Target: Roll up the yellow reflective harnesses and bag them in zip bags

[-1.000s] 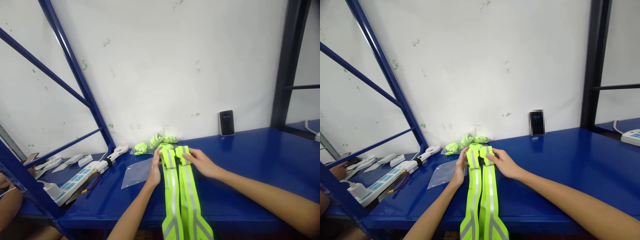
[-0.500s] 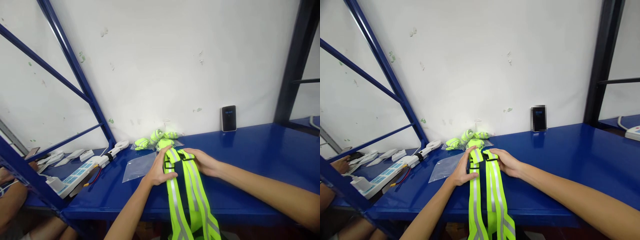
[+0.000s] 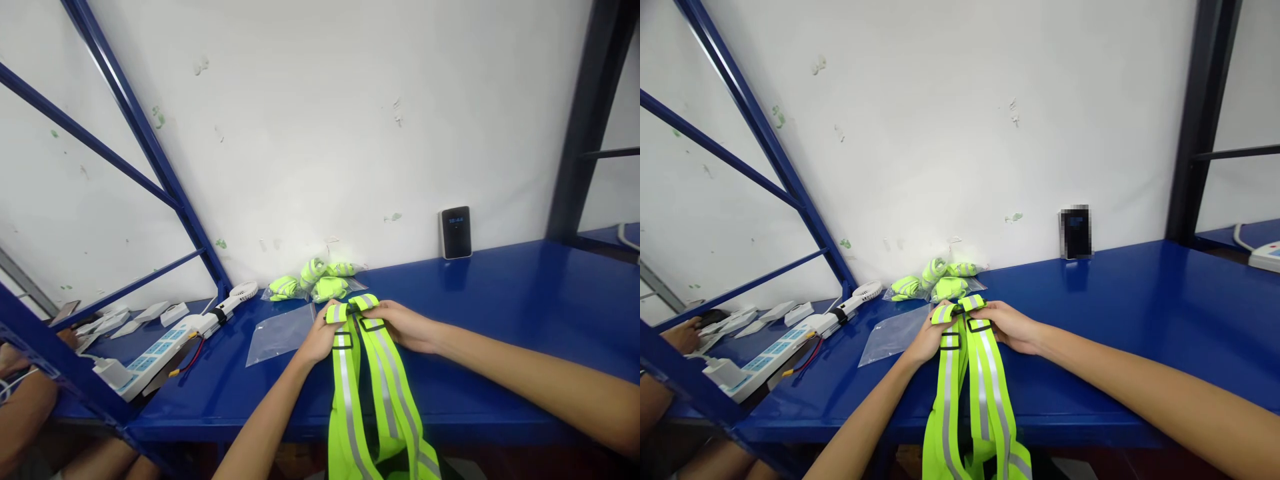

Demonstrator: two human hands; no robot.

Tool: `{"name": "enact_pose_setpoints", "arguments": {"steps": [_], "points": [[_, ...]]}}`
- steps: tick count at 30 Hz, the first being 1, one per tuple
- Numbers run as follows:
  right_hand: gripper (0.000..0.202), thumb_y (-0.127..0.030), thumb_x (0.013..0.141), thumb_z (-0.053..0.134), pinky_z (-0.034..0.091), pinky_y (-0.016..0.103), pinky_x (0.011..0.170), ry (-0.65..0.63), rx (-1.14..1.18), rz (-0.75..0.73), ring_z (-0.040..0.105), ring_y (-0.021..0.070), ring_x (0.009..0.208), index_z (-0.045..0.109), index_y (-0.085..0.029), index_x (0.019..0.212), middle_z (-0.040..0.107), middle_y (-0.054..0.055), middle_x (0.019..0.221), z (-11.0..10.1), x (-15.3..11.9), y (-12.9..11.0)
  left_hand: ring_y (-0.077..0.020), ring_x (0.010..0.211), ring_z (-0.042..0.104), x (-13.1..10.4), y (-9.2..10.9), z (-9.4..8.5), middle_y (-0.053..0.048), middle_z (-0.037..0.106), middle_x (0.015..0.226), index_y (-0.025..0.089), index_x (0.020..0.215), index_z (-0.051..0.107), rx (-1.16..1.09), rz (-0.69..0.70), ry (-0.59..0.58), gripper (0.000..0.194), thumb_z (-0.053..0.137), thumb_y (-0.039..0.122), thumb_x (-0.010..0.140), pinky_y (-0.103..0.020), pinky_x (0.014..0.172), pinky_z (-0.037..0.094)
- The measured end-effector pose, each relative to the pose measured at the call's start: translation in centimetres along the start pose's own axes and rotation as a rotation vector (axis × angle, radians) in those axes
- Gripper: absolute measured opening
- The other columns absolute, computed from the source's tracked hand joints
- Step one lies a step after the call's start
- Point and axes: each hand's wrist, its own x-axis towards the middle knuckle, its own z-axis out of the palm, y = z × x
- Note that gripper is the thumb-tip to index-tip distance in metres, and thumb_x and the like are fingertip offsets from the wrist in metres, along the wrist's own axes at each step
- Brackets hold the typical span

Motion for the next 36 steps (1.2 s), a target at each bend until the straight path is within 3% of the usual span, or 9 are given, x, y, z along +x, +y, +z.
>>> {"name": "enact_pose_setpoints", "arguments": {"steps": [5,8,11,14,18,21,24,28,36], "points": [[0.014,-0.023,0.077,0.069,0.053,0.029,0.066,0.101,-0.024,-0.093,0.068,0.0179,0.065,0.069,-0.013,0.086,0.074,0.006,0.075,0.4,0.2,0.3,-0.0246,0.101,0.06,0.0,-0.6,1.3,-0.005,0.069,0.096,0.016,0.098,0.062,-0.098,-0.193,0.185,0.025,0.065,0.027,0.075,-0.033,0.086,0.046],[0.012,-0.023,0.079,0.066,0.054,0.03,0.064,0.108,0.03,-0.087,0.067,0.0186,0.06,0.068,-0.012,0.082,0.073,0.006,0.07,0.5,0.1,0.1,-0.024,0.084,0.066,0.1,0.1,2.0,-0.007,0.071,0.085,0.014,0.096,0.063,-0.121,-0.224,0.153,0.034,0.063,0.044,0.078,-0.031,0.071,0.051],[0.019,-0.028,0.085,0.058,0.055,0.031,0.064,0.1,0.114,0.05,0.067,0.0184,0.058,0.067,-0.012,0.078,0.072,0.008,0.068,0.3,0.3,0.2,-0.0199,0.054,0.063,0.2,0.9,2.5,-0.005,0.067,0.064,0.012,0.094,0.062,-0.135,-0.253,0.056,0.054,0.051,0.063,0.081,-0.027,0.046,0.046],[0.021,-0.029,0.088,0.053,0.055,0.03,0.061,0.144,0.126,0.077,0.067,0.0176,0.058,0.066,-0.013,0.081,0.072,0.008,0.069,0.2,0.5,0.5,-0.0163,0.044,0.059,0.2,1.1,2.7,-0.002,0.065,0.06,0.014,0.104,0.058,-0.113,-0.229,0.051,0.055,0.052,0.063,0.081,-0.023,0.039,0.041],[0.018,-0.026,0.083,0.059,0.052,0.028,0.051,0.239,0.011,-0.1,0.065,0.0181,0.055,0.064,-0.018,0.099,0.072,0.004,0.068,0.5,0.6,0.8,-0.0176,0.06,0.065,0.2,0.9,2.6,-0.002,0.07,0.073,0.02,0.124,0.049,-0.124,-0.093,0.051,0.05,0.056,0.051,0.085,-0.024,0.051,0.048],[0.028,-0.022,0.076,0.065,0.052,0.031,0.057,0.281,-0.062,-0.225,0.067,0.0201,0.061,0.065,-0.021,0.104,0.074,0.003,0.075,0.3,0.7,1.0,-0.0219,0.082,0.067,0.4,1.1,2.5,-0.006,0.072,0.087,0.017,0.116,0.058,-0.09,0.016,0.05,0.043,0.058,0.047,0.085,-0.03,0.07,0.053],[0.024,-0.025,0.073,0.067,0.051,0.032,0.065,0.294,-0.133,-0.268,0.068,0.0233,0.069,0.07,-0.018,0.097,0.075,0.004,0.078,0.0,0.8,1.2,-0.0254,0.096,0.064,0.5,1.5,2.5,-0.009,0.071,0.097,0.014,0.104,0.066,-0.033,0.074,0.056,0.038,0.062,0.046,0.082,-0.034,0.084,0.05],[0.02,-0.03,0.074,0.066,0.05,0.035,0.068,0.302,-0.245,-0.264,0.067,0.0249,0.07,0.072,-0.016,0.086,0.075,0.005,0.078,-0.3,0.9,1.4,-0.0251,0.093,0.064,0.4,1.1,2.7,-0.008,0.071,0.101,0.013,0.103,0.066,-0.019,0.046,0.06,0.039,0.062,0.045,0.082,-0.034,0.083,0.05],[0.019,-0.028,0.077,0.059,0.048,0.034,0.072,0.374,-0.664,-0.469,0.064,0.0294,0.085,0.072,-0.015,0.081,0.075,0.004,0.082,-0.4,1.1,1.4,-0.0254,0.102,0.062,0.2,0.0,3.2,-0.009,0.069,0.109,0.013,0.108,0.063,-0.004,0.087,0.084,0.035,0.067,0.03,0.078,-0.035,0.088,0.049]]}}
